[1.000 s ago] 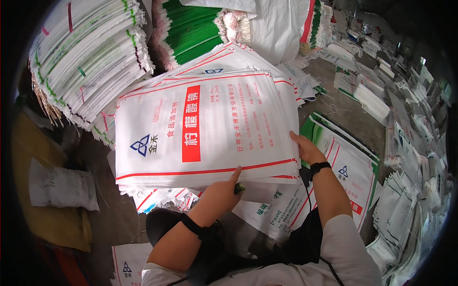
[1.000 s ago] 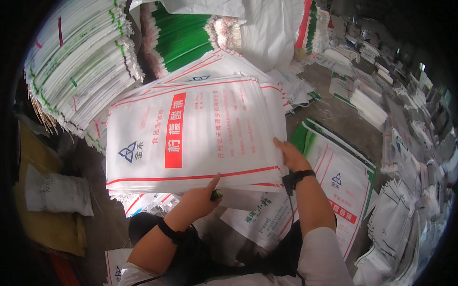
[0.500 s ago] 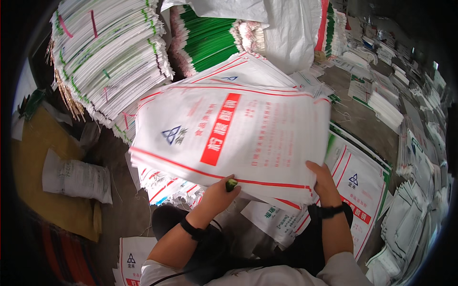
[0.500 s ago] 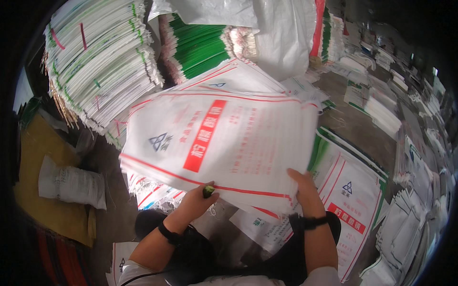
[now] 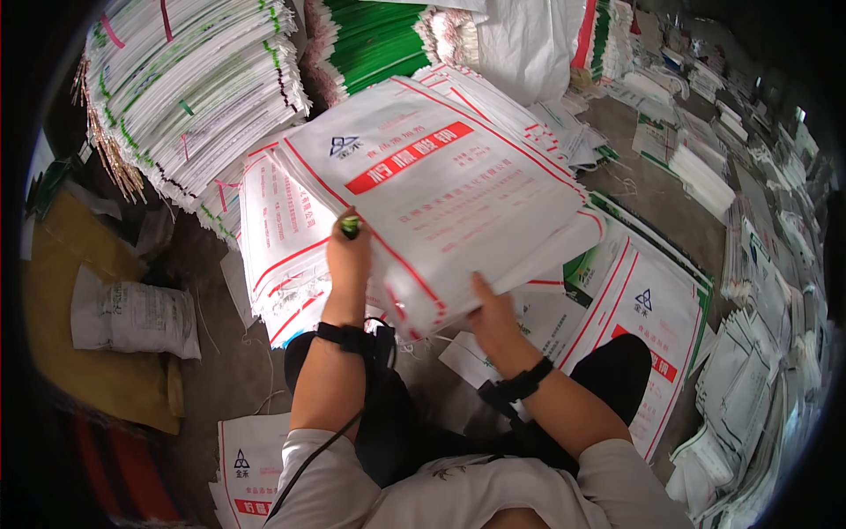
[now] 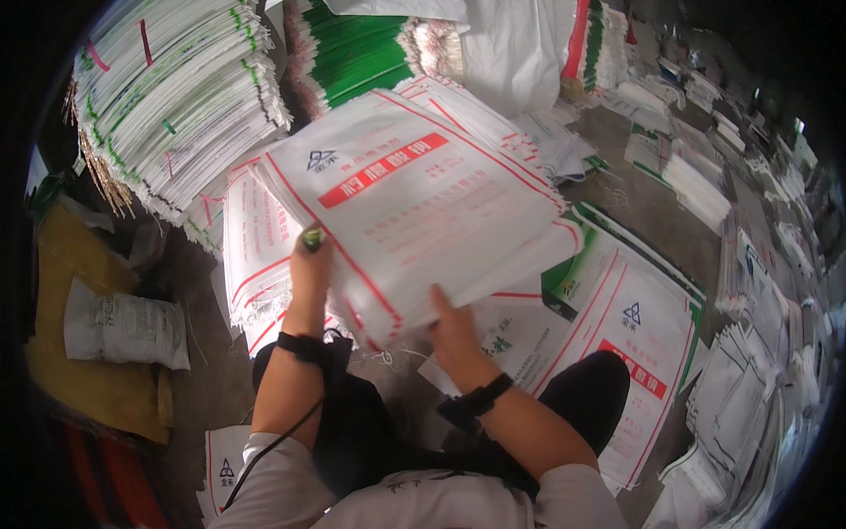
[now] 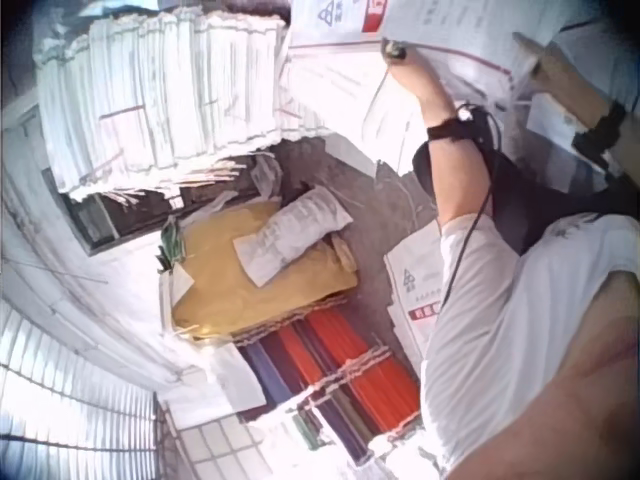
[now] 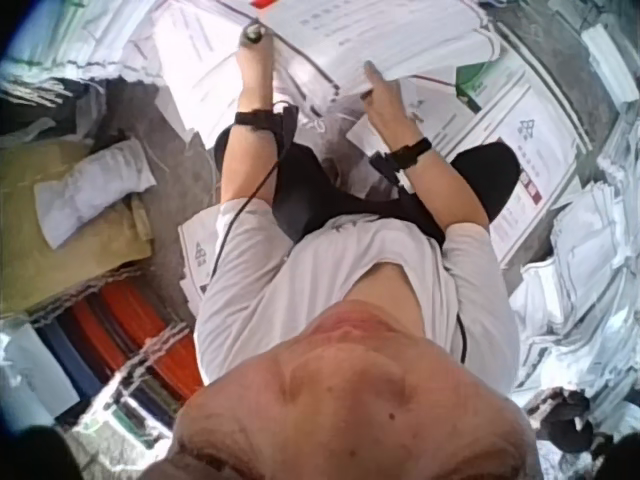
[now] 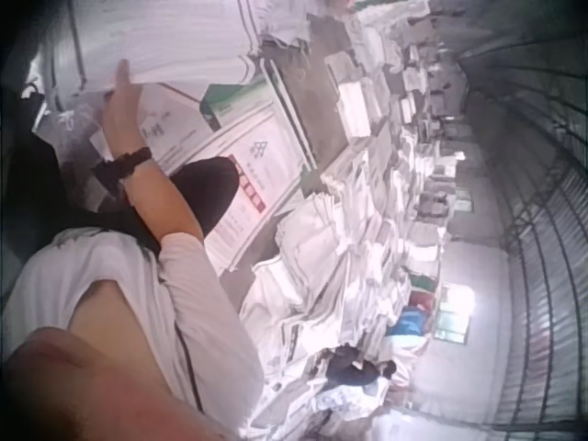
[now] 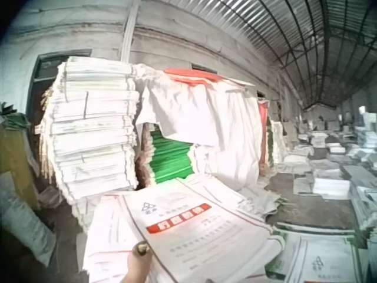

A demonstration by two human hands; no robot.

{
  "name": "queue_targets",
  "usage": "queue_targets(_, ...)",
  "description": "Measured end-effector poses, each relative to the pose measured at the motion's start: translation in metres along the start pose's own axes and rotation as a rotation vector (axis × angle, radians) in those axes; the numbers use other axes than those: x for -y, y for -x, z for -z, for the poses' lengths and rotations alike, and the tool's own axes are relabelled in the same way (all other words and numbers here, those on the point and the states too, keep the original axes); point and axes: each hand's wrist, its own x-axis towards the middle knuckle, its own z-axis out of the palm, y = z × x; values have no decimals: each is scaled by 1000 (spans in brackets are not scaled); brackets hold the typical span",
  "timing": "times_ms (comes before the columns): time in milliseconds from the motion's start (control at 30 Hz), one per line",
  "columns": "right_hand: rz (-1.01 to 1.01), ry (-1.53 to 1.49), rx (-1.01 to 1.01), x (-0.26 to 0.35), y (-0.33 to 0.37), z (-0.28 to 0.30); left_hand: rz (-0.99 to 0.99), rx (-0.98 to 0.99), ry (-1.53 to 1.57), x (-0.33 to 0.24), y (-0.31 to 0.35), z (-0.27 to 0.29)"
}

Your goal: Sorting and counting large plastic bags on the floor of a warehouse.

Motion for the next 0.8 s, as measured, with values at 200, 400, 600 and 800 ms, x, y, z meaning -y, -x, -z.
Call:
queue_targets(200, -208, -121, 134, -32, 29, -27, -99, 21, -257, 6, 8, 67)
queue_targets(400, -345, -177, 348, -5, 41, -84, -43, -80, 398, -35, 81, 145)
queue_targets(600, -527, -108, 432, -63, 98, -103, 166, -184, 356, 0, 143, 183)
queue_targets(800, -901, 483, 611, -69, 104, -37, 420, -91, 561, 62, 172, 187)
